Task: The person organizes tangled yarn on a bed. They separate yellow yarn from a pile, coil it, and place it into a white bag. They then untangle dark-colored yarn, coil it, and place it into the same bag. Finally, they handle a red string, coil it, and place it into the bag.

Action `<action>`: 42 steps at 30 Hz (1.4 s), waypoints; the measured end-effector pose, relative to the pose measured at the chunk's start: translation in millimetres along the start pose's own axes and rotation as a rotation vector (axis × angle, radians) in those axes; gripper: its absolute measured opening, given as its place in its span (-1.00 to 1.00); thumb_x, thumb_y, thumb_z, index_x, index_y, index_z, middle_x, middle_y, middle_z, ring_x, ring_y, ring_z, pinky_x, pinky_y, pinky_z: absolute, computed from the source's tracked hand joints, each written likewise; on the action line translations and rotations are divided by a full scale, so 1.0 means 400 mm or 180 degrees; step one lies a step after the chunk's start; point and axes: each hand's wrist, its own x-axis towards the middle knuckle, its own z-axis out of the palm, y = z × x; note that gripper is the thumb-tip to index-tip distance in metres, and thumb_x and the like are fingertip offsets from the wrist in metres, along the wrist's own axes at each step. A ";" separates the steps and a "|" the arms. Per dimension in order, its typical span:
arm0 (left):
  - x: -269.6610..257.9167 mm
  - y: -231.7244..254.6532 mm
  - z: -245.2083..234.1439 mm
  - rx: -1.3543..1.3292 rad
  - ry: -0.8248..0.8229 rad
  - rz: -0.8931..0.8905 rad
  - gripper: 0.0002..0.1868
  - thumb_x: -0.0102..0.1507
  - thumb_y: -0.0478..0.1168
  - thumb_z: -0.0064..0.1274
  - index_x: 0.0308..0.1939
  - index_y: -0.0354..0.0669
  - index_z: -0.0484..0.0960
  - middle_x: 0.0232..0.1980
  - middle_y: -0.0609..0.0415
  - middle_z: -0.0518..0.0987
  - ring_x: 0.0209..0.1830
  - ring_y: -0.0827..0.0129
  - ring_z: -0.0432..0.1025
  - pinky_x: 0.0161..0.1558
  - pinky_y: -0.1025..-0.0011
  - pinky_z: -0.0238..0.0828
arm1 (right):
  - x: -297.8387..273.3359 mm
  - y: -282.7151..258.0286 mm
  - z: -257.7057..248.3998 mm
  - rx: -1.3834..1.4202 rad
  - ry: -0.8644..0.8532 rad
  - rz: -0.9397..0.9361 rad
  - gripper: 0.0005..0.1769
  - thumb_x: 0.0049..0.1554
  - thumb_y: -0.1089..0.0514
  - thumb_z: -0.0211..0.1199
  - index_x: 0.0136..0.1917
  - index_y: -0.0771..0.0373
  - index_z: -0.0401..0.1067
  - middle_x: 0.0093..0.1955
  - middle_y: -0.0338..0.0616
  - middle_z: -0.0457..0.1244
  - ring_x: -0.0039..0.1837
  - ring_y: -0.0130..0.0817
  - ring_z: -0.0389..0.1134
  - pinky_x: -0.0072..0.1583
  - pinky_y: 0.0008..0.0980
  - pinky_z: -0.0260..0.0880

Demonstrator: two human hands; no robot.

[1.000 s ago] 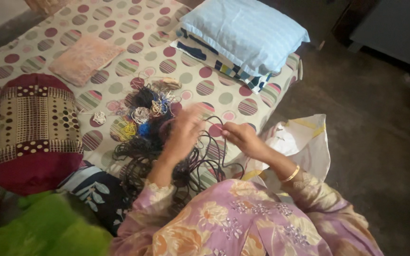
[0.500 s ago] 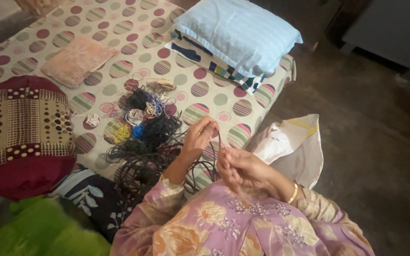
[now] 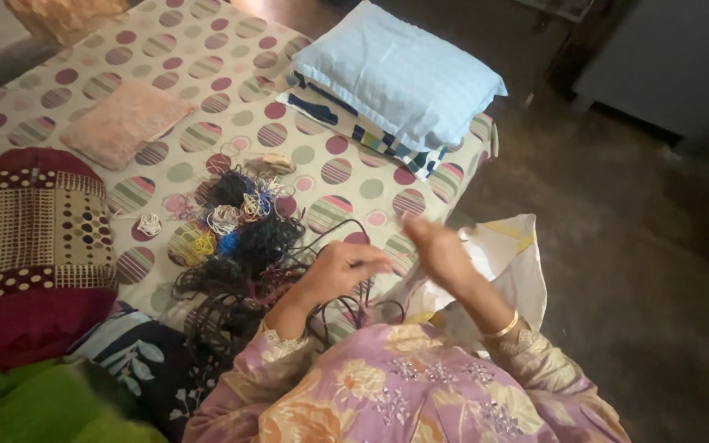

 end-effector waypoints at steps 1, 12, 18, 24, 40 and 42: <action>-0.002 -0.004 -0.009 -0.0087 0.0126 0.0128 -0.81 0.34 -0.24 0.14 -0.05 -0.25 0.73 -0.16 0.08 0.70 -0.22 0.55 0.54 -0.15 0.53 0.45 | -0.011 -0.005 0.007 0.0650 -0.0525 -0.0018 -0.73 0.31 0.12 0.06 0.15 0.29 0.46 -0.09 -0.05 0.38 -0.07 -0.19 0.43 -0.03 -0.32 0.44; -0.008 -0.244 0.088 -0.0172 0.0237 -0.0397 -0.69 0.44 -0.14 -0.15 -0.11 -0.10 0.73 -0.20 0.17 0.69 -0.19 0.52 0.56 -0.11 0.48 0.58 | -0.091 0.000 0.033 0.6213 -0.2478 0.0469 -0.44 0.54 -0.06 -0.05 0.01 0.47 0.48 -0.40 -0.15 0.25 -0.44 -0.43 0.21 -0.34 -0.49 0.20; -0.024 -0.132 0.209 -0.0883 -0.0744 -0.1243 -0.72 0.28 -0.29 -0.02 0.08 -0.05 0.52 -0.12 0.12 0.61 -0.18 0.41 0.55 -0.14 0.41 0.58 | -0.012 -0.083 -0.114 0.4482 -0.0846 0.0365 -0.59 0.32 -0.03 0.05 0.12 0.37 0.47 -0.05 0.00 0.42 -0.23 -0.29 0.44 -0.22 -0.38 0.47; 0.005 -0.047 0.079 0.0274 -0.1079 -0.1735 -0.86 0.32 -0.21 -0.05 -0.07 -0.06 0.55 -0.34 0.06 0.68 -0.37 0.32 0.62 -0.29 0.37 0.57 | 0.037 -0.121 -0.118 0.0445 0.0870 -0.1323 -0.62 0.23 0.20 0.18 0.31 0.30 0.39 0.30 0.10 0.34 0.30 0.08 0.41 0.27 -0.08 0.46; 0.049 -0.049 0.028 0.3078 0.1406 0.1327 -0.58 0.16 -0.08 0.22 -0.01 -0.23 0.53 -0.01 -0.07 0.57 -0.07 0.09 0.53 -0.15 0.25 0.52 | -0.080 0.008 0.034 0.4236 -0.2779 0.0396 -0.25 0.42 -0.27 -0.14 -0.26 0.35 0.50 -0.45 -0.26 0.20 -0.45 -0.52 0.12 -0.37 -0.52 0.13; 0.065 -0.094 0.095 0.2437 0.1590 0.1331 -0.48 0.37 -0.20 0.15 0.33 -0.43 0.43 0.10 -0.20 0.57 0.03 0.04 0.57 -0.09 0.38 0.64 | -0.078 -0.005 0.013 0.4506 -0.2338 0.0230 -0.30 0.43 -0.22 -0.09 -0.24 0.36 0.49 -0.38 -0.19 0.28 -0.38 -0.49 0.22 -0.31 -0.50 0.20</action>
